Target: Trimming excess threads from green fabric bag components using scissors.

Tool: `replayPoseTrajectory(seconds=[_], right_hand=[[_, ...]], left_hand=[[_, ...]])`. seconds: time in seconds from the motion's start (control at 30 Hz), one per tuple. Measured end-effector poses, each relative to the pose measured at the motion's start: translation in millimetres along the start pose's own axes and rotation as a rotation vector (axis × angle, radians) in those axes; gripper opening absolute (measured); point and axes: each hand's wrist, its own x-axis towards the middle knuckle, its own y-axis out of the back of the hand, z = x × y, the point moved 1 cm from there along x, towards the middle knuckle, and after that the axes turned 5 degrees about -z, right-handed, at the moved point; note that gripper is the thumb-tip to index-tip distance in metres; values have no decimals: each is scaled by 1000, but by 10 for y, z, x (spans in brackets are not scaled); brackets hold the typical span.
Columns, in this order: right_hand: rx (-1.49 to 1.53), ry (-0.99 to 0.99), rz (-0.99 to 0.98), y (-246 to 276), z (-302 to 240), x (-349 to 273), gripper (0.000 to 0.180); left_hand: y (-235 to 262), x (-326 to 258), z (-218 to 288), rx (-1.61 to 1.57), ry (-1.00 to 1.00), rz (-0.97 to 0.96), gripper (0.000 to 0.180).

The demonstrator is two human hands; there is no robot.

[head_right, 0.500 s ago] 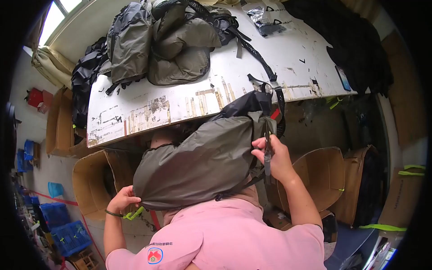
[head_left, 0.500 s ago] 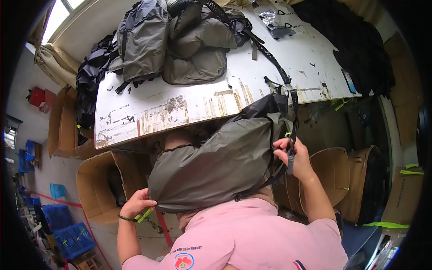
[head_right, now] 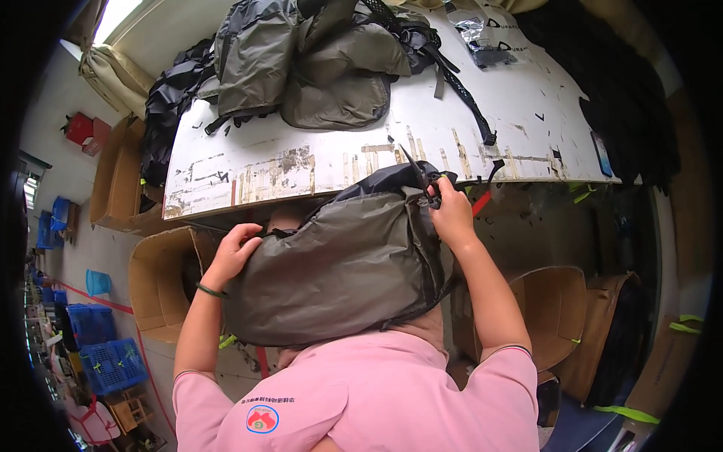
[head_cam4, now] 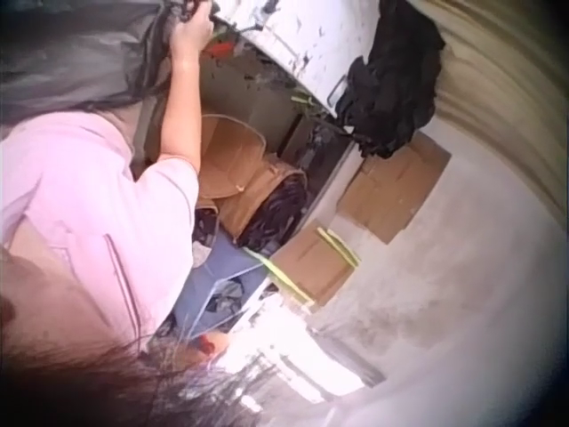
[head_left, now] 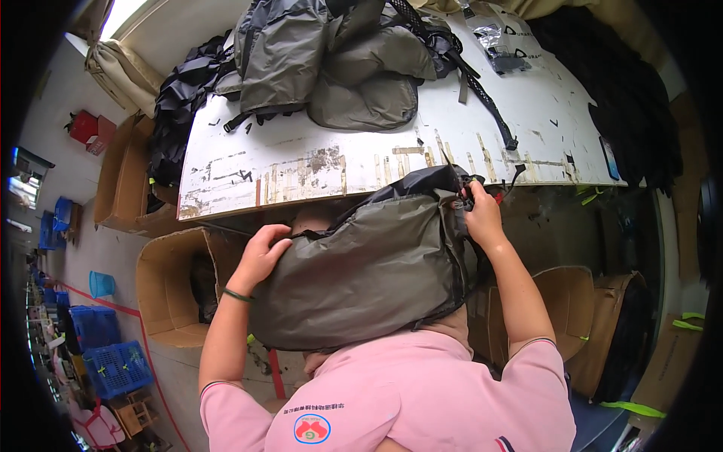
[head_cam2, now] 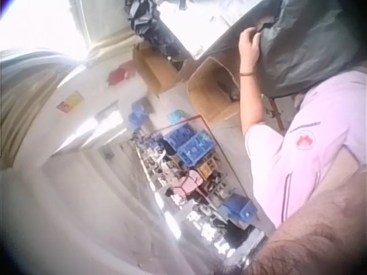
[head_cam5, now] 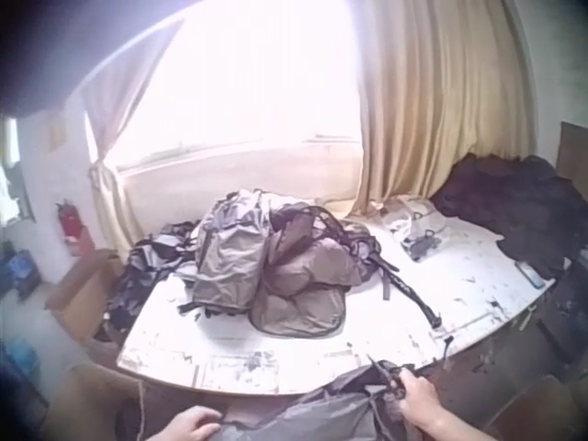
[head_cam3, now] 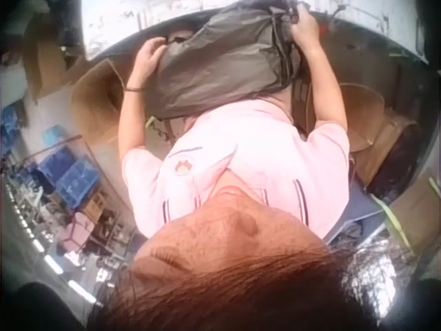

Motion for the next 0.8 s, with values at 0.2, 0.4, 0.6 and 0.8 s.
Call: replayPoseTrajectory(seconds=[0.2,0.4,0.6,0.8], right_hand=[[221,-108,32,412,164,-369,32],[446,-141,18,1082,-27,-771,22],[399,-142,-100,1056,-130,-750,24],[217,-112,-79,695,231,-609,29]], left_hand=[[-224,131,63,240,-123,-168,19],[129,-181,173,-153,-99,-1,12],[505,-302,148,-450,96,-126,4],[237,28,553,-79,-164,-243,34]])
